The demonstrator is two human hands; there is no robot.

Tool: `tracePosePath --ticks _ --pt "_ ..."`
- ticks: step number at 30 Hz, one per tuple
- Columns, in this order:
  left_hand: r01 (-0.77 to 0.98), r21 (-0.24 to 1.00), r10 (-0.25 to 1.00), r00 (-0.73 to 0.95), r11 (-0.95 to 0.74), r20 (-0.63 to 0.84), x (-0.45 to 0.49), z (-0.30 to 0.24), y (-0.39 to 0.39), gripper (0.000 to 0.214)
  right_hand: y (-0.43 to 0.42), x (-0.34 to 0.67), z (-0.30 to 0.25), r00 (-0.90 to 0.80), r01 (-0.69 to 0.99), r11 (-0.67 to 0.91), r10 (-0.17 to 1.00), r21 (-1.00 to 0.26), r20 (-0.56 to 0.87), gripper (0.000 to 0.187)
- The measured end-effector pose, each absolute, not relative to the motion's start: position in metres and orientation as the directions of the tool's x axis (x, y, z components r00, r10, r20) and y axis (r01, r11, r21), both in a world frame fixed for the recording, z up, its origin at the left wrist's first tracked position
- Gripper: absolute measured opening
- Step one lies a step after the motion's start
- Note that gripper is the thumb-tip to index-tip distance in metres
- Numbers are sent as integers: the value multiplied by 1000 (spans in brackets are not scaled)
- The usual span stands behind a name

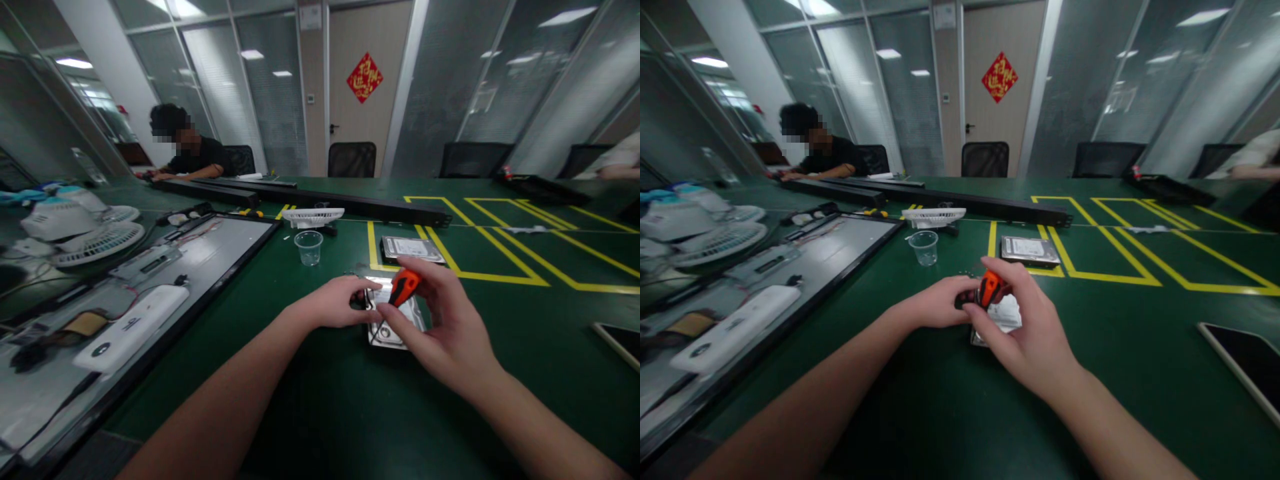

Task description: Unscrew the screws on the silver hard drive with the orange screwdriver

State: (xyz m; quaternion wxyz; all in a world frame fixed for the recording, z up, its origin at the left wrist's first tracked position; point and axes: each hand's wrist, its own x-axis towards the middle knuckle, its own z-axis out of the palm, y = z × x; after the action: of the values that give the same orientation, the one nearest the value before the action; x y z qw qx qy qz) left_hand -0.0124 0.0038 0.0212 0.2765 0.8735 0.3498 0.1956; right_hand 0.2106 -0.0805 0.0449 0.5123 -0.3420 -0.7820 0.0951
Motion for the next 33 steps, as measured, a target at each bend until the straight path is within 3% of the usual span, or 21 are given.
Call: tracePosePath --ticks 7,14,19,27,33 --pt "497 636 725 672 -591 149 -12 23 3 53 -82 209 50 -228 469 755 606 -459 762 57" --pt "512 622 730 668 -592 145 -12 21 4 59 -84 208 51 -248 403 754 635 -518 732 60" --pt "508 637 731 669 -580 133 -12 24 2 53 -84 209 50 -270 354 755 647 -552 713 61" --pt "479 655 722 675 -585 151 -13 25 1 49 -80 208 52 -254 455 769 596 -449 762 58" --pt "493 651 728 672 -577 136 -13 23 2 52 -82 207 53 -256 438 770 601 -464 757 59"
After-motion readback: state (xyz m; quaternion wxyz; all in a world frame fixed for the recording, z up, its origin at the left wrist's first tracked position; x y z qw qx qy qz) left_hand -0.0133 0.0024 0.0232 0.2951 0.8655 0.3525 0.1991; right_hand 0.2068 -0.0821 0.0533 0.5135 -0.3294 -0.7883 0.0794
